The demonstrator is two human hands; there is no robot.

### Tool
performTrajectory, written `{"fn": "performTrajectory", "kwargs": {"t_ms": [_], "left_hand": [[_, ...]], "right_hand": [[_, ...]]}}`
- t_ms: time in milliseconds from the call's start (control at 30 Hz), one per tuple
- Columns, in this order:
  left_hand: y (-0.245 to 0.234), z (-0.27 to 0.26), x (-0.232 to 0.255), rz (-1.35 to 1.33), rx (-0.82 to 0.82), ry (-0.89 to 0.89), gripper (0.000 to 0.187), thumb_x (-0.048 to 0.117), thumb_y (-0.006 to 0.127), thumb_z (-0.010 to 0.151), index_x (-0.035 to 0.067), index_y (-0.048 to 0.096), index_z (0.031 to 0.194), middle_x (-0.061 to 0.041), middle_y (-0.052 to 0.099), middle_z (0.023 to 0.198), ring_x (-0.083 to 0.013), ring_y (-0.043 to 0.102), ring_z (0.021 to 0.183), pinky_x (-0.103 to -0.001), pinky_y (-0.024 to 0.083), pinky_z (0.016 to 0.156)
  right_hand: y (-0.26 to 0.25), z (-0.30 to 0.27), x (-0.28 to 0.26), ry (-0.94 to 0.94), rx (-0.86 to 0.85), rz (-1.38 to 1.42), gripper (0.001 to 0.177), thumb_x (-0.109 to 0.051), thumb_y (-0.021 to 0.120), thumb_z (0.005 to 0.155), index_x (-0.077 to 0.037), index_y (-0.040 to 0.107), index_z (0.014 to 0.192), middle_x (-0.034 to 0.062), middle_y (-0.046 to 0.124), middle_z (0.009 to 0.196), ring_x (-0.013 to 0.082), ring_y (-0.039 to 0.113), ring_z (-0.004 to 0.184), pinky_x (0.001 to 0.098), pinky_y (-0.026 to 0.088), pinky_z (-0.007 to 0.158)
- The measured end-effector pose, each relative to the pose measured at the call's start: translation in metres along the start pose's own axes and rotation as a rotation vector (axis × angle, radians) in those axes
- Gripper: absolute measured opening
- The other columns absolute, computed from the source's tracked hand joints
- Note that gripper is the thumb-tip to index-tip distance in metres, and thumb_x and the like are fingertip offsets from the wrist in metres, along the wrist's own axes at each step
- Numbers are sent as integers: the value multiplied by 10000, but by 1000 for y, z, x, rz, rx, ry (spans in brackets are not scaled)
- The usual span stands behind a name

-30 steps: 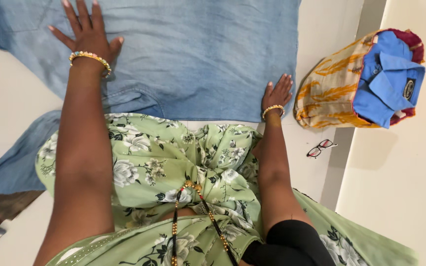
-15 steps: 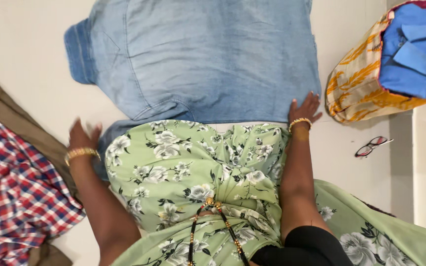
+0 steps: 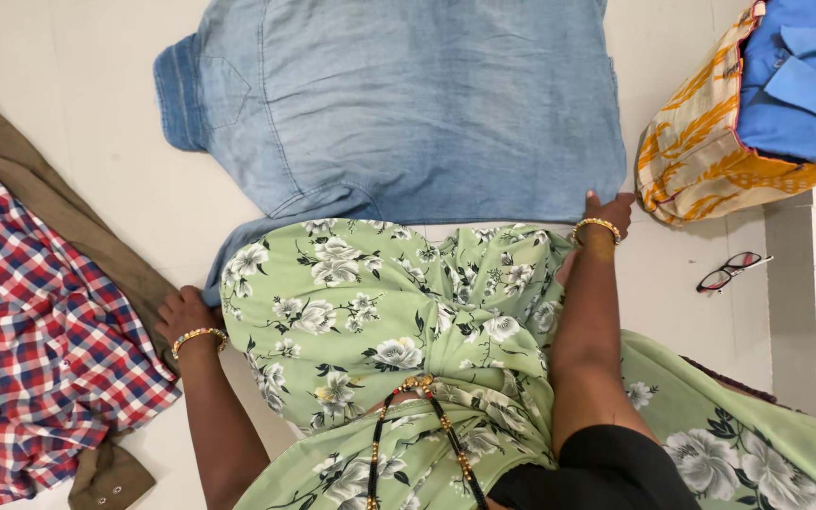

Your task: The person folds a denim shirt by hand on the floor, smoothing the fabric and folding the body and sleeves inward.

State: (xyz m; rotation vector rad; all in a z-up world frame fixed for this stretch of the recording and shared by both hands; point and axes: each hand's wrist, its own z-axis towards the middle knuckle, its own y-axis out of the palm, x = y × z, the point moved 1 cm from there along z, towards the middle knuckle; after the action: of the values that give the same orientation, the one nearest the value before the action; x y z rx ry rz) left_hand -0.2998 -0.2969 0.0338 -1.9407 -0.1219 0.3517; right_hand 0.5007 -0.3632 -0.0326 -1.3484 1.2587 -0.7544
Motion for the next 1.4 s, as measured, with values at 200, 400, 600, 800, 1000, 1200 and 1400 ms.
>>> {"fn": "performTrajectory", "kwargs": {"t_ms": [200, 400, 600, 800, 1000, 1200, 1400], "left_hand": [[-20, 14, -2, -9, -92, -47, 647, 519, 857, 770, 72, 691, 1207, -210, 619, 1307, -421, 537, 1263, -561, 478, 967], [-47, 34, -19, -473, 234, -98, 489, 347, 868, 727, 8, 741, 1056, -277, 719, 1051, -461, 688, 943, -520, 543, 822], [-79, 41, -29, -1304, 325, -123, 297, 53, 825, 754, -27, 714, 1018, -165, 759, 1007, -305, 726, 876, -415, 595, 790], [-115, 21, -33, -1873, 64, -34, 314, -108, 634, 810, -52, 660, 1118, -154, 746, 1044, -250, 760, 869, -379, 656, 784], [-150, 4, -56, -2069, -10, 124, 287, -33, 616, 891, -70, 634, 1175, -188, 727, 1085, -297, 729, 920, -409, 616, 819], [-158, 57, -61, -2049, -127, 50, 291, 41, 598, 972, -89, 609, 1233, -222, 707, 1126, -344, 697, 970, -439, 576, 854], [-209, 174, 17, -2179, -491, 220, 279, 80, 631, 984, 21, 603, 1256, -143, 676, 1185, -336, 677, 1057, -482, 606, 876]], "right_hand": [[-1, -2, 13, -138, -111, -21, 645, -506, 804, 858, 28, 656, 1187, 276, 665, 1232, 453, 634, 1153, 514, 507, 970], [-7, 10, 11, -93, -243, 33, 551, -391, 747, 862, 36, 655, 1199, 291, 642, 1226, 469, 617, 1133, 512, 498, 952], [-6, 6, 18, 266, -546, 689, 479, -191, 697, 834, -42, 567, 1269, 168, 649, 1048, 365, 668, 935, 509, 600, 685], [-16, 6, 38, 262, -551, 816, 428, -197, 748, 878, -67, 588, 1253, 118, 620, 942, 252, 600, 701, 377, 534, 517], [-59, 20, 46, 235, -576, 959, 456, -116, 789, 835, -153, 501, 1187, 90, 571, 831, 206, 522, 510, 323, 402, 390], [-54, 61, 36, 250, -673, 1086, 295, -160, 782, 930, -37, 605, 1132, 86, 634, 839, 179, 623, 590, 288, 560, 487], [-49, 119, -31, 440, -828, 1381, 110, -152, 675, 975, -57, 636, 1015, 79, 721, 846, 214, 743, 779, 335, 655, 638]]}}
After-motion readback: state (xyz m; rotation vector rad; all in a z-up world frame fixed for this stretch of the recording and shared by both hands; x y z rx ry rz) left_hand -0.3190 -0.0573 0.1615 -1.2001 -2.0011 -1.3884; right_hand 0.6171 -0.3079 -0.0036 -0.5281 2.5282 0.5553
